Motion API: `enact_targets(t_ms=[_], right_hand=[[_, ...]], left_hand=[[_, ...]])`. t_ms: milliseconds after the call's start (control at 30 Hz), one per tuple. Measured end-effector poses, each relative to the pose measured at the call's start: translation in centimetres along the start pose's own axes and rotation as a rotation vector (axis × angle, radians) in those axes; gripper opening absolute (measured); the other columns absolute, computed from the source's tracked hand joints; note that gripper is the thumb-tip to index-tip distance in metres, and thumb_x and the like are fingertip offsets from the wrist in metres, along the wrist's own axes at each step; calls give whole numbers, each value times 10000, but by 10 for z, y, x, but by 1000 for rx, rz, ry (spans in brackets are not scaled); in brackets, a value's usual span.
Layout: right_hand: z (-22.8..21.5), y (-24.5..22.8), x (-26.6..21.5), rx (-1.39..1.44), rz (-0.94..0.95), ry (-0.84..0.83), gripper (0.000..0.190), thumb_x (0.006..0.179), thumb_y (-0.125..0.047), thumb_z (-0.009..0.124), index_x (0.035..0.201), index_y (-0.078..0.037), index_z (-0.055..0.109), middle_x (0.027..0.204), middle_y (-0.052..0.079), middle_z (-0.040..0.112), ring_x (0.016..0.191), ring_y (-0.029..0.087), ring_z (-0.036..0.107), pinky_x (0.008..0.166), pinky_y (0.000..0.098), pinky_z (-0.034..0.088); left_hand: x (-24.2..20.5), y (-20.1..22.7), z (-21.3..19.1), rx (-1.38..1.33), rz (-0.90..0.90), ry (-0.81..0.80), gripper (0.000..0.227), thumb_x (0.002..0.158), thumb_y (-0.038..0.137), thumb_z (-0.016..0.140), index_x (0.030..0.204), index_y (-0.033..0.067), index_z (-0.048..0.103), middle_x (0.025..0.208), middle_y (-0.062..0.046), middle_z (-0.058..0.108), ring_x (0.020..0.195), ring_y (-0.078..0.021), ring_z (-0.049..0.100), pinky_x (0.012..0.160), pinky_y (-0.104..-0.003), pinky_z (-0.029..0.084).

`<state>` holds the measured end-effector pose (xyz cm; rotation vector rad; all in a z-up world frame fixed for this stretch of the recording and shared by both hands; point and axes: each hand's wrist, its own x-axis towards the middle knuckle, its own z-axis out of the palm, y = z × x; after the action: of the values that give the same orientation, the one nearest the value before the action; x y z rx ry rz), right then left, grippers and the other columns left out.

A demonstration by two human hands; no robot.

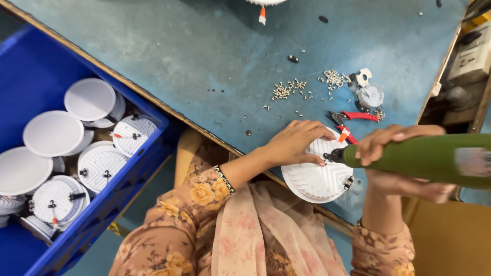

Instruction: The person assembles LED light fixtures by hand. They place small metal components onto the back of white circular LED panels and use a green pneumatic screwdriver to fasten them. Completed units are placed into a blue crate.

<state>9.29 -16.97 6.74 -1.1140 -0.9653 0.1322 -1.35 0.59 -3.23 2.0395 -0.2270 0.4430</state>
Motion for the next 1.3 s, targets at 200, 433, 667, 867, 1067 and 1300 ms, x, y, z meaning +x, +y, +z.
enact_targets(t_ms=[200, 433, 667, 867, 1067, 1300], right_hand=[[-25, -24, -13, -67, -63, 73, 927, 853, -910, 338, 1144, -34, 424, 701, 147, 519, 503, 235, 501, 485, 371, 480], [-46, -6, -41, 88, -31, 204, 891, 907, -896, 371, 1107, -30, 434, 729, 160, 523, 542, 247, 531, 528, 385, 492], [-36, -5, -36, 70, 3, 179, 850, 913, -839, 467, 1177, -32, 441, 794, 155, 541, 622, 222, 565, 562, 367, 535], [-21, -18, -26, 7, -28, 141, 826, 947, -768, 528, 1278, -15, 450, 783, 155, 531, 600, 213, 543, 549, 366, 523], [-13, -25, -29, 60, -24, 127, 790, 937, -705, 576, 1288, -7, 454, 786, 158, 533, 617, 219, 528, 546, 374, 510], [-15, -20, -39, 67, -5, 132, 773, 969, -743, 552, 1252, -29, 459, 786, 153, 523, 607, 216, 517, 559, 363, 493]], left_hand=[[-5, 0, -2, 6, 54, -41, 441, 833, 392, 801, 1256, 316, 698, 1270, 18, 608, 1264, -226, 545, 1096, -447, 351], [-3, -5, -2, 20, 61, -67, 397, 846, 409, 802, 1216, 284, 726, 1291, 31, 617, 1298, -232, 524, 1113, -452, 333], [-3, -5, -4, -13, 57, -41, 452, 820, 442, 816, 1211, 235, 721, 1308, 19, 628, 1306, -227, 533, 1114, -435, 337], [-5, -1, -6, -2, 86, -34, 417, 847, 410, 804, 1210, 222, 720, 1310, 27, 631, 1309, -216, 545, 1139, -427, 338], [-6, 2, -6, 17, 75, -37, 408, 848, 390, 799, 1205, 209, 721, 1303, 26, 630, 1298, -212, 551, 1127, -428, 347], [-7, 4, -5, 28, 63, -31, 395, 851, 392, 795, 1192, 205, 724, 1305, 28, 631, 1298, -211, 551, 1121, -427, 354]])
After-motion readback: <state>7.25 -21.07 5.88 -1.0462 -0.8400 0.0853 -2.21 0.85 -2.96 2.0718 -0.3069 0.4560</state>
